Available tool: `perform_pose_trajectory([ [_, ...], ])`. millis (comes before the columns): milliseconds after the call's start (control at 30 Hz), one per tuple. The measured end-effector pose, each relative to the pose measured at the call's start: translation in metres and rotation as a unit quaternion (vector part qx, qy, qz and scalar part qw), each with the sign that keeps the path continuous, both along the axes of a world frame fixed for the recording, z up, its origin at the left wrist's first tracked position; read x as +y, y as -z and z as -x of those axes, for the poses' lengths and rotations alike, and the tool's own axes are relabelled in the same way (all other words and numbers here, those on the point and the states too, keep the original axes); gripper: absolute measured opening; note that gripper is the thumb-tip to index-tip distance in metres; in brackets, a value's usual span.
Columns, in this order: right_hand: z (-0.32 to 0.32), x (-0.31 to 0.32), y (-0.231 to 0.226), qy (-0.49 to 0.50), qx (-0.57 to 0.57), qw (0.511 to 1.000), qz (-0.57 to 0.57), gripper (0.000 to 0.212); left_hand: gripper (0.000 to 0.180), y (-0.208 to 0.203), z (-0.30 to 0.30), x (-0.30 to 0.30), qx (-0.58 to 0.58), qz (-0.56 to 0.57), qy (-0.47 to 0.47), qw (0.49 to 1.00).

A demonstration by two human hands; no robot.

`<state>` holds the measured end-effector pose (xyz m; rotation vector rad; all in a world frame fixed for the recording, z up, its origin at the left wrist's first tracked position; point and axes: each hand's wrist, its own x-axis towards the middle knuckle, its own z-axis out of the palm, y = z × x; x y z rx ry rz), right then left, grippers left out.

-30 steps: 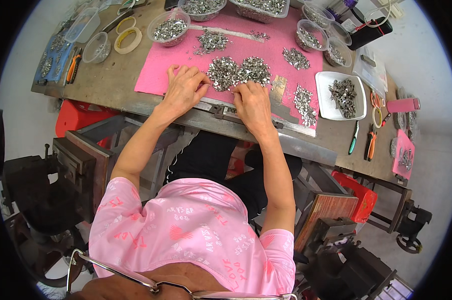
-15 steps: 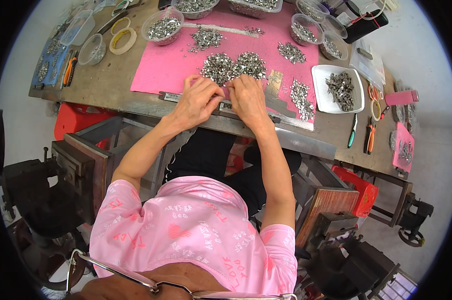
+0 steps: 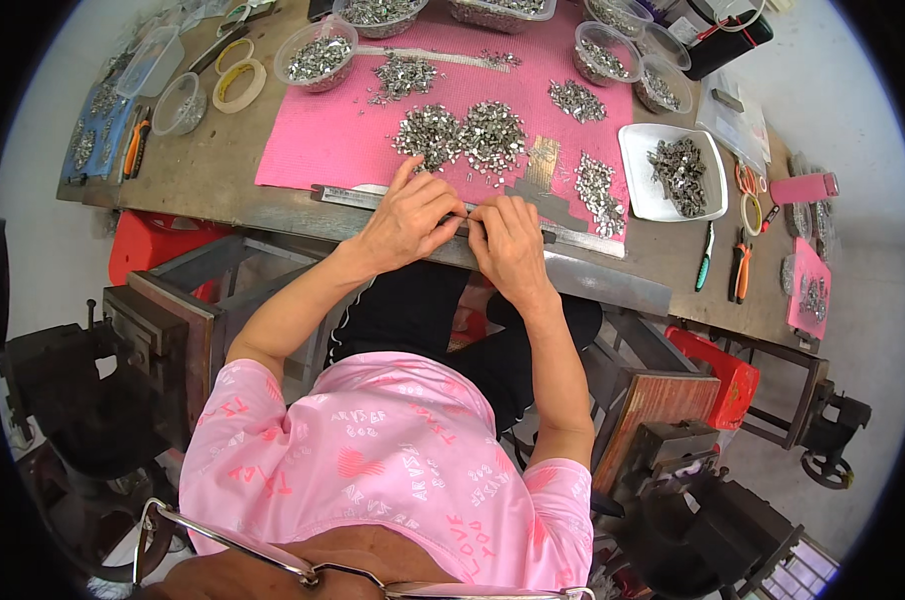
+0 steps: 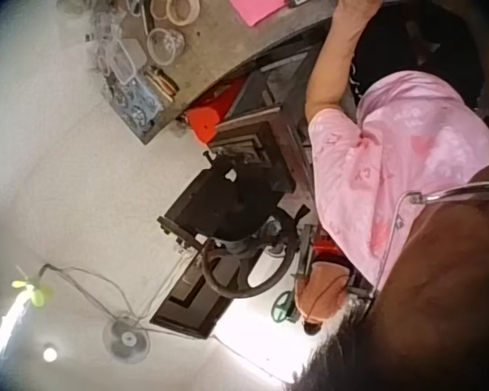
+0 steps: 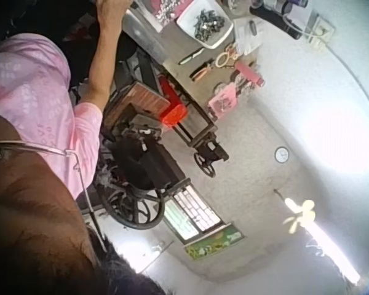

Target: The person places a metal fixture into a press machine, turns the wheel lever, and cleans the fixture with a brush. The person then gathers small metal pieces from the table and loads them into the fixture by hand.

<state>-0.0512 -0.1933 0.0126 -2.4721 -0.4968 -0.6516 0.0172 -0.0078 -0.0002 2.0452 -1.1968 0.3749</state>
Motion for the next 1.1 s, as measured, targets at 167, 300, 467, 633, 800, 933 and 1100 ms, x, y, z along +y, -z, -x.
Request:
perform_pose_trajectory([
  [167, 0.000, 0.000, -0.002, -0.001, -0.013, 1.000, 0.016, 0.019, 0.009, 0.000, -0.005, 0.013, 0.014, 0.057, -0.070, 0.996],
  [300, -0.007, -0.005, -0.010, -0.028, 0.007, 0.999, 0.020, 0.015, 0.007, -0.004, -0.024, 0.037, 0.021, 0.018, -0.185, 0.982],
  [467, -0.046, 0.011, -0.008, -0.020, -0.004, 1.000, 0.011, 0.010, 0.008, -0.005, -0.036, 0.045, 0.047, -0.039, -0.217, 0.974],
  [633, -0.067, 0.027, 0.004, 0.027, 0.006, 0.997, 0.069, 0.008, 0.010, -0.006, -0.038, 0.040, 0.043, -0.068, -0.215, 0.973],
  [800, -0.067, 0.028, 0.004, 0.032, 0.008, 0.995, 0.095, 0.006, 0.011, -0.002, -0.037, 0.034, 0.022, -0.074, -0.226, 0.971],
  [933, -0.065, 0.021, 0.001, 0.020, 0.051, 0.997, 0.061, 0.006, 0.010, 0.001, -0.041, 0.036, 0.028, -0.057, -0.196, 0.979],
  [1100, -0.063, 0.018, -0.001, 0.005, 0.038, 0.997, 0.072, 0.008, 0.009, 0.000, -0.042, 0.038, 0.040, -0.062, -0.178, 0.981],
])
